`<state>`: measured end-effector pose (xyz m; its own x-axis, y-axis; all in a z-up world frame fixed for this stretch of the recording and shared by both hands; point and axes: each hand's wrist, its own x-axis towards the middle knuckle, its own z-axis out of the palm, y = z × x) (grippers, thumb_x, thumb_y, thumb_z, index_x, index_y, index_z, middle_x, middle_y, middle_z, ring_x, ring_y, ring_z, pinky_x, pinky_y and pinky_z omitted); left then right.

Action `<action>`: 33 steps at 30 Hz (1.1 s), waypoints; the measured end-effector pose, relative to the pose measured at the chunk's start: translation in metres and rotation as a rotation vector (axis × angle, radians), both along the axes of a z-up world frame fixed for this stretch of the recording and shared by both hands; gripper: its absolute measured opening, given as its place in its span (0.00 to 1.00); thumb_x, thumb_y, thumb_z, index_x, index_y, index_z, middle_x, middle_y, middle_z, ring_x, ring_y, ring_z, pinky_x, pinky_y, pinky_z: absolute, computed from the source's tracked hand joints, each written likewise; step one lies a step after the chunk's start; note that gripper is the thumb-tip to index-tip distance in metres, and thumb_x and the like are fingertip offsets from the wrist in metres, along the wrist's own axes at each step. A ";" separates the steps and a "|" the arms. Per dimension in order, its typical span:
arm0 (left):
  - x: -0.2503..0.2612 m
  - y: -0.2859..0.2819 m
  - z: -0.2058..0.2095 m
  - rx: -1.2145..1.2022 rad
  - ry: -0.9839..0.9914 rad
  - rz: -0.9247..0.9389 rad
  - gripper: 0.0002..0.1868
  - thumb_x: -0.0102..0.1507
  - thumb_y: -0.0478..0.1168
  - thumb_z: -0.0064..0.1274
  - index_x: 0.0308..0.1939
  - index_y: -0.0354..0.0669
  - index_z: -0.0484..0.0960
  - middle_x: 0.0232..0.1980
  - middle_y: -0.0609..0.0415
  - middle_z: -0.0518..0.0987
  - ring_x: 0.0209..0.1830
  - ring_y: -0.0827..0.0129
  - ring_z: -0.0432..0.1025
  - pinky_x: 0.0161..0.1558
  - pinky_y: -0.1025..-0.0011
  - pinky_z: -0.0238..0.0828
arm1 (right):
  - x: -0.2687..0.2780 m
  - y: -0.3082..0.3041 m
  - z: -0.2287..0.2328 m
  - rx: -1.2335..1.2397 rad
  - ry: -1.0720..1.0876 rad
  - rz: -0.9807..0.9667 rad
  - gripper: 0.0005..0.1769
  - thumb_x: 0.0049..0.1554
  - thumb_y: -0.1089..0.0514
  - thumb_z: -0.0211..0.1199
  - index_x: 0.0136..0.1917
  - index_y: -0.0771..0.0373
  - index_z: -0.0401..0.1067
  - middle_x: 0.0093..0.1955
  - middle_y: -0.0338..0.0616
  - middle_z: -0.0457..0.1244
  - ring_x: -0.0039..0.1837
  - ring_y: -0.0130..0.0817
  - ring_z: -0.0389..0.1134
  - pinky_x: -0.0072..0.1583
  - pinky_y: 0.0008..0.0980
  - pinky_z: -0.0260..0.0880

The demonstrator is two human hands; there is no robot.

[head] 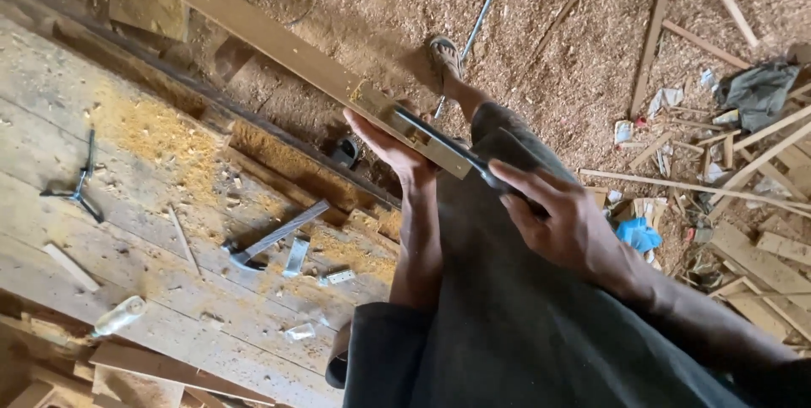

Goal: The person uses a hand file to shape and smooth the edges of a wooden frame. They repeatedly reposition the frame and file different sections, including corners and long edges, while standing in a workshop.

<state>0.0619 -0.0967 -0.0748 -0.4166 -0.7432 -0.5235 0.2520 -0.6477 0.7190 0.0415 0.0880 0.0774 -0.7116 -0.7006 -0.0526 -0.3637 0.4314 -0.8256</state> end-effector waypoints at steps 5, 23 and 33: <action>0.000 0.000 -0.002 0.007 -0.002 -0.014 0.35 0.67 0.76 0.32 0.46 0.54 0.78 0.27 0.54 0.78 0.22 0.72 0.72 0.25 0.70 0.78 | 0.005 -0.004 0.008 -0.034 0.020 0.017 0.25 0.60 0.65 0.59 0.70 0.57 0.74 0.49 0.64 0.67 0.40 0.54 0.70 0.36 0.48 0.66; 0.012 0.005 -0.015 0.029 -0.037 -0.003 0.35 0.67 0.77 0.32 0.49 0.53 0.77 0.29 0.53 0.78 0.23 0.71 0.72 0.26 0.69 0.78 | 0.017 0.012 0.022 0.116 -0.001 0.035 0.28 0.55 0.64 0.62 0.69 0.54 0.75 0.34 0.55 0.64 0.30 0.50 0.66 0.30 0.44 0.62; 0.012 0.007 -0.027 0.053 -0.060 0.027 0.35 0.67 0.77 0.32 0.50 0.53 0.76 0.30 0.53 0.78 0.24 0.70 0.72 0.27 0.68 0.78 | 0.017 -0.008 0.026 0.083 0.003 0.036 0.28 0.58 0.67 0.60 0.71 0.56 0.74 0.39 0.55 0.66 0.31 0.43 0.66 0.31 0.41 0.64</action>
<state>0.0741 -0.0893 -0.1015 -0.3636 -0.7246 -0.5855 0.2279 -0.6786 0.6983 0.0585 0.0796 0.1034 -0.6866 -0.7188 -0.1094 -0.3825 0.4850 -0.7865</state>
